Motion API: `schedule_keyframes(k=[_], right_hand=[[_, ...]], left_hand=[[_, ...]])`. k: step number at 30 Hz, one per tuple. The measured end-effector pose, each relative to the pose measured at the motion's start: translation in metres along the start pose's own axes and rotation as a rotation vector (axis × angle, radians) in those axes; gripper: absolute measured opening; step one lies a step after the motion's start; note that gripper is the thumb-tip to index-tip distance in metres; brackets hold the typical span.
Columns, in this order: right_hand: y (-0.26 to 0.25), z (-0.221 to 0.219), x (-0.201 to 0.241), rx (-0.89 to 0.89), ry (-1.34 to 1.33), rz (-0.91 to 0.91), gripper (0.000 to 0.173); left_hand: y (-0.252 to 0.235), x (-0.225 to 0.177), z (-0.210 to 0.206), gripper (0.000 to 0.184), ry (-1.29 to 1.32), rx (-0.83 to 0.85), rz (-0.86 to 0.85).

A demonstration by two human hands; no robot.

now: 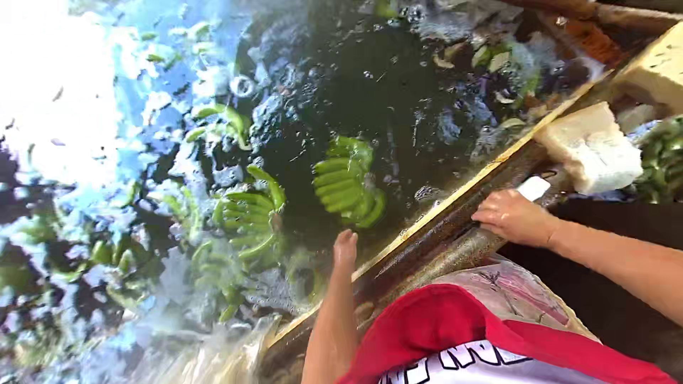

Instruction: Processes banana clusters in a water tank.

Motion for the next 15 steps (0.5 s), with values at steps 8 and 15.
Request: schedule_keyframes(k=[8,15], right_hand=[[-0.004,-0.010,0.009,0.134,0.051,0.046,0.004],[-0.029,0.026,-0.004,0.114,-0.049,-0.124,0.023]], left_hand=[[0.009,0.026,-0.007,0.057,0.326,-0.041,0.164],[-0.026,0.020,-0.018,0.065,0.597,-0.095,0.246]])
Point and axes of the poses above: each hand's wrist, its own y-axis away from the middle knuckle, its own z-axis out of the back of the hand, x = y × z, the point moved 9 cm from there along -y, towards the middle knuckle, and after that the axes turned 1 degree about x, right-handed, at the moved point
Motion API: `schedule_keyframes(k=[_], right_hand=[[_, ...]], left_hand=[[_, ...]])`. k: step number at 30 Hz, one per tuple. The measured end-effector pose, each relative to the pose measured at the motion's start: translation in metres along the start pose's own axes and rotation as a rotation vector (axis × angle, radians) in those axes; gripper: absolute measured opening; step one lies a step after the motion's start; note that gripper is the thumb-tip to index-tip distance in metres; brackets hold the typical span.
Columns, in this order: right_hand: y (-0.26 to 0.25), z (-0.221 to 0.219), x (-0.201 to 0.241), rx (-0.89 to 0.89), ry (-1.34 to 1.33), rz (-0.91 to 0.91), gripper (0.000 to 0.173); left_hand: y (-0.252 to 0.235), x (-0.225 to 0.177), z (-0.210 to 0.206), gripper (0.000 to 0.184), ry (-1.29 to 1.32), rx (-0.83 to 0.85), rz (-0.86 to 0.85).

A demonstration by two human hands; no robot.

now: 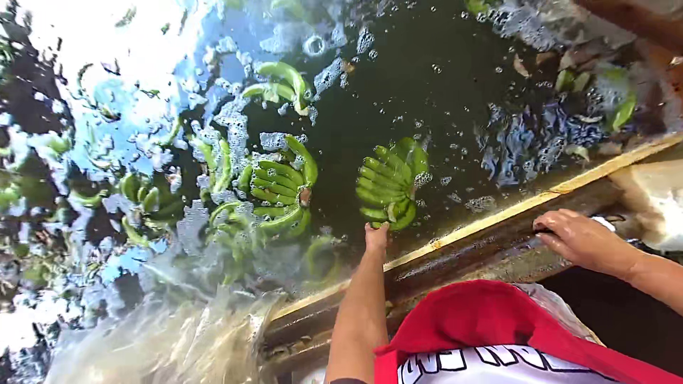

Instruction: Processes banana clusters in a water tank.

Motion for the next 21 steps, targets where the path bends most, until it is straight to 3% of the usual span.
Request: schedule_keyframes(k=[3,6,8,10,12,16,21], right_hand=[[-0.035,0.024,-0.007,0.003,-0.102,-0.197,0.027],[-0.083,0.025,-0.016,0.031,-0.193,-0.221,0.027],[-0.114,0.017,-0.025,0.101,-0.223,-0.252,0.024],[-0.142,0.010,-0.035,0.128,-0.235,-0.286,0.026],[-0.167,0.010,-0.043,0.084,-0.295,-0.370,0.034],[-0.199,0.014,-0.050,-0.076,-0.453,-0.659,0.049],[-0.210,-0.005,-0.060,-0.121,-0.484,-0.744,0.043]], left_hand=[[-0.012,-0.013,0.007,0.059,-0.082,0.046,-0.005],[-0.022,-0.052,0.021,0.063,-0.375,0.134,-0.091],[-0.027,-0.087,0.035,0.062,-0.530,0.107,-0.224],[-0.030,-0.121,0.053,0.062,-0.511,0.019,-0.391],[-0.037,-0.137,0.073,0.060,-0.300,-0.087,-0.487],[-0.054,-0.111,0.071,0.061,-0.060,-0.033,-0.416],[-0.064,-0.034,0.032,0.063,-0.044,0.052,0.003]])
Point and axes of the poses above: each hand's wrist, its own y-axis away from the middle knuckle, its own z-axis out of the back of the hand, x = y × z, the point moved 9 cm from there along -y, towards the middle knuckle, and after that the axes turned 1 degree about x, right-handed, at the moved point
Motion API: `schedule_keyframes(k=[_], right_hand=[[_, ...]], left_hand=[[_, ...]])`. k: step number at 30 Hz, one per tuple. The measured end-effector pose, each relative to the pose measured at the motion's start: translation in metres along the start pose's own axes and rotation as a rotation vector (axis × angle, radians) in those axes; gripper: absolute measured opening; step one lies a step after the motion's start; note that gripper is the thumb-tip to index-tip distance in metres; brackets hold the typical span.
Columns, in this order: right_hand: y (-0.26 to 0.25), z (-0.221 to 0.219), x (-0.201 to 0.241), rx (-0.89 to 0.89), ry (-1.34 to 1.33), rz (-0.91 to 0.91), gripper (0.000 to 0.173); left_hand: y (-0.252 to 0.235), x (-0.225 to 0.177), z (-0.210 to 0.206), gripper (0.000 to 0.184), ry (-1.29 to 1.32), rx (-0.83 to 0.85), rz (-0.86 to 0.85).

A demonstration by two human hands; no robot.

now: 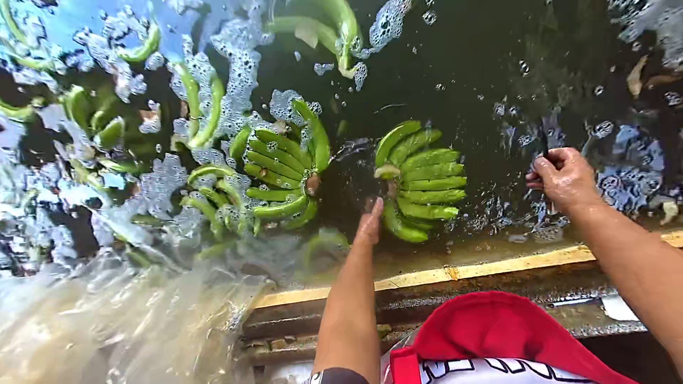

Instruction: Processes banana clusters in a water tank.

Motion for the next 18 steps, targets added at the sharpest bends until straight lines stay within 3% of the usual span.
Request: schedule_keyframes(k=[2,6,9,13,15,17,18], right_hand=[[0.001,-0.008,0.005,0.037,0.045,0.025,0.041],[0.012,-0.025,0.026,0.099,0.040,0.094,0.039],[0.022,-0.040,0.044,0.138,-0.024,0.124,0.041],[0.034,-0.054,0.071,0.204,-0.032,0.187,0.039],[0.039,-0.061,0.082,0.217,-0.046,0.239,0.034],[0.045,-0.067,0.093,0.208,-0.024,0.303,0.032],[0.048,-0.070,0.099,0.196,0.001,0.332,0.031]], left_hand=[[0.006,0.011,-0.015,0.058,0.125,0.068,0.086],[-0.001,0.008,-0.024,0.045,0.353,0.082,0.046],[-0.009,0.013,-0.030,0.044,0.508,0.124,0.177],[-0.010,0.011,-0.026,0.051,0.480,0.181,0.375],[-0.007,-0.006,-0.020,0.043,0.369,0.158,0.281],[0.004,-0.028,-0.010,0.033,0.278,0.020,0.063],[0.013,-0.038,-0.005,0.038,0.250,-0.035,-0.054]])
Point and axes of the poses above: each hand's wrist, its own y-axis away from the middle knuckle, its own z-axis out of the back of the hand, x = y × z, the point moved 9 cm from there along -y, towards the middle knuckle, and after that the axes turned 1 degree about x, right-handed, at the moved point
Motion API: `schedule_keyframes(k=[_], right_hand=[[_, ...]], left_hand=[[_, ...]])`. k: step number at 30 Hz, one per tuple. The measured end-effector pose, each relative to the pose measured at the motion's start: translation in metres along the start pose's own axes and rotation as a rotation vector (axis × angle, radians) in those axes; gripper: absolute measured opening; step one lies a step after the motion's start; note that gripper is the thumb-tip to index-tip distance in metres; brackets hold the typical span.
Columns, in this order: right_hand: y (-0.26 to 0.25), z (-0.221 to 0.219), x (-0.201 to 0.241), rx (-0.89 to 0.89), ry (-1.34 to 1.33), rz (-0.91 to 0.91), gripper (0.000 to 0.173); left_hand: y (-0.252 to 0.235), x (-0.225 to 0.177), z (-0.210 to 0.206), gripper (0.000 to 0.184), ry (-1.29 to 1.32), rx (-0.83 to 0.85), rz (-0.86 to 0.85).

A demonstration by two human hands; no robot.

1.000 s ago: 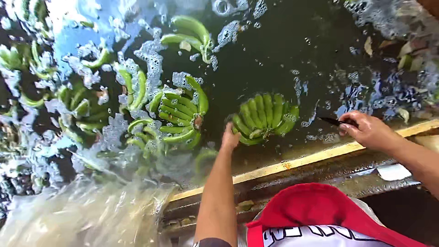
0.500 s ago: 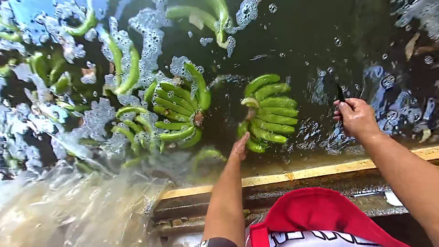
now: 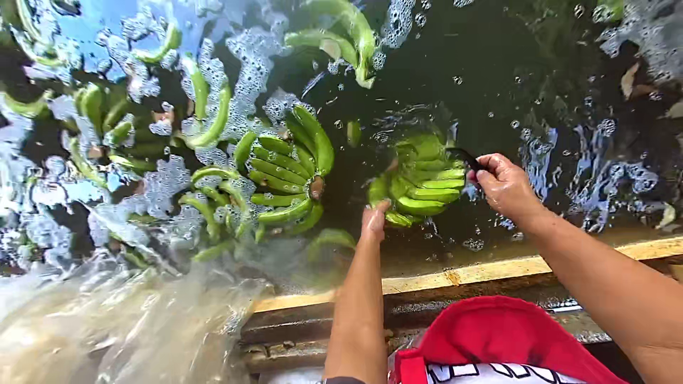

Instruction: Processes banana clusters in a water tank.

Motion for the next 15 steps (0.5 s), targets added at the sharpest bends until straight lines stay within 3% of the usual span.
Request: schedule_keyframes(k=[3,5,9,15], right_hand=[[-0.004,-0.014,0.012,0.031,0.120,0.016,0.033],[-0.009,-0.024,0.016,0.052,0.228,0.022,0.037],[-0.027,-0.040,0.020,0.091,0.423,-0.039,0.042],[-0.052,-0.047,0.033,0.061,0.504,-0.082,0.044]], left_hand=[[0.028,-0.022,-0.001,0.067,-0.117,0.011,-0.312],[0.045,-0.028,0.000,0.075,-0.195,-0.016,-0.406],[0.075,-0.048,0.000,0.076,-0.253,-0.090,-0.519],[0.096,-0.075,-0.018,0.080,-0.247,-0.157,-0.601]])
Point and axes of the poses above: each hand's wrist, its own y-axis away from the middle knuckle, its own z-axis out of the back of the hand, x = y × z, the point moved 9 cm from there along -y, towards the middle knuckle, and after that the axes turned 1 degree about x, right-handed, at the moved point
